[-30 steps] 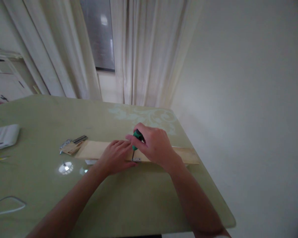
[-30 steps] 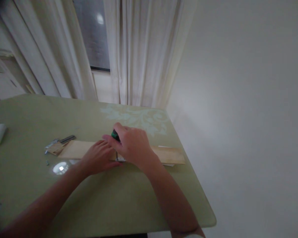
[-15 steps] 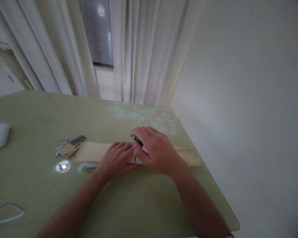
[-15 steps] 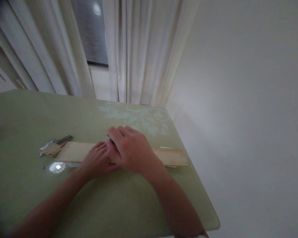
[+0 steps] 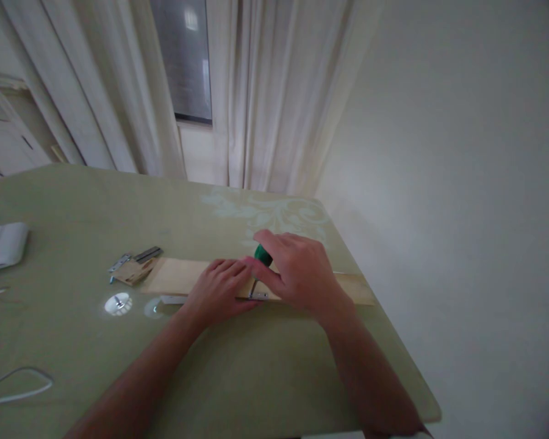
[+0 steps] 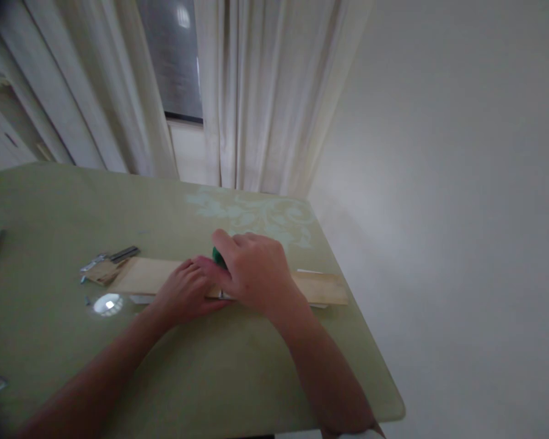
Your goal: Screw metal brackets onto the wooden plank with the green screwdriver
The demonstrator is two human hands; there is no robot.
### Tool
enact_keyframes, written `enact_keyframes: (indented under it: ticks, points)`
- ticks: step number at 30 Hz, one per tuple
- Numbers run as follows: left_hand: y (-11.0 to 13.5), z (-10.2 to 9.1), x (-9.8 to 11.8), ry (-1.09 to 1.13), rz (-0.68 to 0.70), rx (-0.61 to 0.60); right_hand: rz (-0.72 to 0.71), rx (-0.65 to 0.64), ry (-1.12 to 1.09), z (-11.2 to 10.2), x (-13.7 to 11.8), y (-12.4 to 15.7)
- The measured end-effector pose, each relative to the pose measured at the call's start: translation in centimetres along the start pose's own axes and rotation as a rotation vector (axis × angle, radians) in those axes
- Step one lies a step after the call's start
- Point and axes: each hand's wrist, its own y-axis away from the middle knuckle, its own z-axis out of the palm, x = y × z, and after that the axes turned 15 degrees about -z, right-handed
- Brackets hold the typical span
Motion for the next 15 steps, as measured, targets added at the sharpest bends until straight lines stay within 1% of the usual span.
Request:
enact_keyframes:
  ticks: [1, 2, 3, 6, 7, 8, 10, 13, 14, 15]
  points:
    - [-0.02, -0.04, -0.01, -0.001, 0.003, -0.003, 0.059, -0.016, 0.041, 0.02, 0.08, -0.03]
    - [-0.04, -0.08, -0.01, -0.002, 0.005, -0.006, 0.086, -0.027, 0.054, 0.03, 0.14, -0.04]
    - [-0.06, -0.09, -0.02, -0.004, 0.007, -0.011, 0.075, -0.027, 0.039, 0.01, 0.17, -0.02]
    - [-0.05, -0.02, -0.02, -0.016, 0.006, -0.007, -0.093, 0.012, -0.078, -0.12, 0.10, 0.12]
    - [0.00, 0.03, 0.00, -0.022, 0.007, -0.003, -0.137, 0.025, -0.100, -0.17, 0.05, 0.15]
    - [0.08, 0.08, 0.04, -0.027, 0.009, 0.004, -0.151, 0.031, -0.103, -0.20, 0.00, 0.16]
    - [0.30, 0.17, 0.16, -0.039, 0.013, 0.029, -0.089, 0.011, -0.046, -0.22, -0.05, 0.08]
    - [0.65, 0.29, 0.40, -0.066, 0.015, 0.077, 0.070, -0.052, 0.077, -0.18, -0.03, -0.08]
    - [0.74, 0.33, 0.46, -0.075, 0.016, 0.088, 0.083, -0.055, 0.086, -0.17, -0.03, -0.10]
    - [0.80, 0.37, 0.50, -0.082, 0.017, 0.098, 0.059, -0.043, 0.072, -0.16, -0.05, -0.09]
